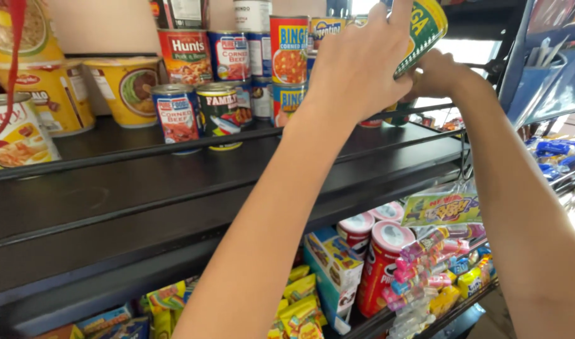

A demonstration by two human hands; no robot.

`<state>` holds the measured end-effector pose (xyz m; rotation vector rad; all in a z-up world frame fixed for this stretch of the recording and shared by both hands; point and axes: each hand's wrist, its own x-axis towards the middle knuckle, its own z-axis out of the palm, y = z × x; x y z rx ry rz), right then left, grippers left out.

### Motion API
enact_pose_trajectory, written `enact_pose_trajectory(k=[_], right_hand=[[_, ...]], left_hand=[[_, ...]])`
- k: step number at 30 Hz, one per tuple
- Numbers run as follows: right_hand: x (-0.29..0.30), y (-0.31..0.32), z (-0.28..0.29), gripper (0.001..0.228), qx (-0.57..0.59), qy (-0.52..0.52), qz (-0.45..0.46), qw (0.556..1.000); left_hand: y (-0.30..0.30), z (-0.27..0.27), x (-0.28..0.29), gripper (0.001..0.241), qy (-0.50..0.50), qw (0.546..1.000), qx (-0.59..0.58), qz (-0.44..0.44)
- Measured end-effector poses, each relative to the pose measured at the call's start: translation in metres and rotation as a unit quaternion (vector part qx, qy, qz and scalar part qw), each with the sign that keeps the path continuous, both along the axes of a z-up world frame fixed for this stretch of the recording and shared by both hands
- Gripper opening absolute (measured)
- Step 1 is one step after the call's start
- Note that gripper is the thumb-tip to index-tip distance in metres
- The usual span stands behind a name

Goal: The person picks up various canned food items from a retail shelf and places them into a cardboard box on the floor, organizing them in rows.

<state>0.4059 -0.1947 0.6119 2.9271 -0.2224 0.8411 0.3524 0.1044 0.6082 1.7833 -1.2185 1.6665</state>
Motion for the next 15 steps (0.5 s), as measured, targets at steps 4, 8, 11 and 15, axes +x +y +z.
enact_pose_trajectory(k=[4,8,11,15], right_hand=[[-0.012,0.013,-0.006,0.075,0.061,0.026,0.044,0.997],[-0.037,0.039,0.001,0.067,0.09,-0.014,0.035,0.995],[-0.06,0.06,-0.005,0.067,0.061,-0.145,0.029,0.987],[-0.086,0.081,-0.012,0.039,0.083,-0.373,0.191,0.904]], left_hand=[[0.002,0.0,-0.001,0.084,0.001,1.0,0.002,0.007],[0.004,0.002,-0.005,0.076,0.005,1.0,0.0,-0.002],[0.002,-0.001,-0.004,0.07,-0.003,1.0,0.008,0.005],[0.002,0.004,-0.008,0.051,-0.039,0.997,-0.06,0.009]])
